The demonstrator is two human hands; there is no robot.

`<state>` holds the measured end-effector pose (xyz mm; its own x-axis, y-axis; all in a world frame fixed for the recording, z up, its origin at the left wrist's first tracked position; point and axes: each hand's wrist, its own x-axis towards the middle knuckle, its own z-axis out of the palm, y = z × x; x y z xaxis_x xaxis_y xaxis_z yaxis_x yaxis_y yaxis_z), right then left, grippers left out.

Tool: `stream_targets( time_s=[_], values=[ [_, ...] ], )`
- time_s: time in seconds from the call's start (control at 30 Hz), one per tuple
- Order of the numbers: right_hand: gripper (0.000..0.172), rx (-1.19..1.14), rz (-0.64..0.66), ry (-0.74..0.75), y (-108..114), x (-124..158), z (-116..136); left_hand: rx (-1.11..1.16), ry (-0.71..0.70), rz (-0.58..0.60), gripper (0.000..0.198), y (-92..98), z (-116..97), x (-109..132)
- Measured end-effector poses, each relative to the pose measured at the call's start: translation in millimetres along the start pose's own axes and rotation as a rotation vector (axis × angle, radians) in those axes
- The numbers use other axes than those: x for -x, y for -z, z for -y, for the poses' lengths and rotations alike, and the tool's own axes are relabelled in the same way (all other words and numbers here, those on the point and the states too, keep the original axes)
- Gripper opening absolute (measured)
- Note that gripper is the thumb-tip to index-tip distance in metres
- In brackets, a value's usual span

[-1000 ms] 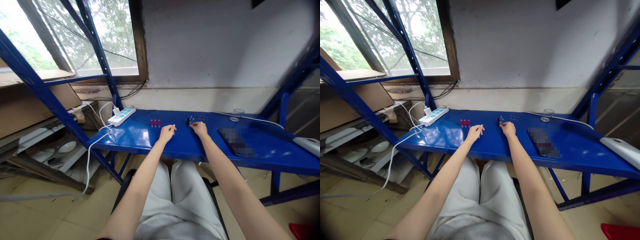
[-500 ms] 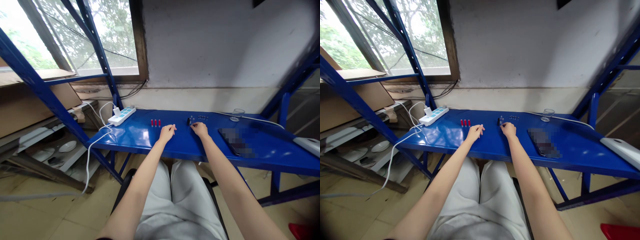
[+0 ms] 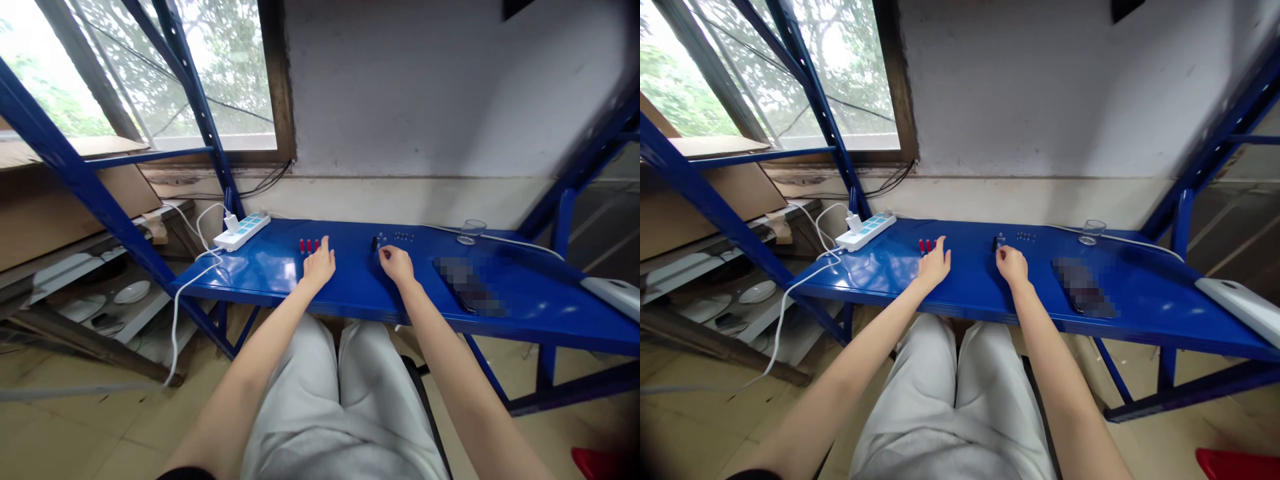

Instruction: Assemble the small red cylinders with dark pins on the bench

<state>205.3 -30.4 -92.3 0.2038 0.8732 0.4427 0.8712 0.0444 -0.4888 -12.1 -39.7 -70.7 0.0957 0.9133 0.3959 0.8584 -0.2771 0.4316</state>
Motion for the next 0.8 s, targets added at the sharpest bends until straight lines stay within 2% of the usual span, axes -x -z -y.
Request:
stream_targets(
  time_s=[0.13,0.33,0.67,0.8],
  values=[
    [0.024,-0.037,-0.005,0.086,-1.8,0.2,1.7,-0.096,0.089,0.037,0.057,2.2,14.1,-12.2],
    [0.026,-0.111,0.016,0.193,-3.1,0.3,1.2,-0.114,0.145,0.059,0.053,-10.6,22.4,-24.0],
    [0.027,-0.127,0.048,0.205,-3.6,0.6,1.6,-0.147,0.141,0.063,0.042,-14.2,24.7,-30.6],
    [0.027,-0.123,0.045,0.213,-3.6,0.6,1.5,-0.155,0.091,0.081,0.037,-13.9,23.4,-34.8]
  ],
)
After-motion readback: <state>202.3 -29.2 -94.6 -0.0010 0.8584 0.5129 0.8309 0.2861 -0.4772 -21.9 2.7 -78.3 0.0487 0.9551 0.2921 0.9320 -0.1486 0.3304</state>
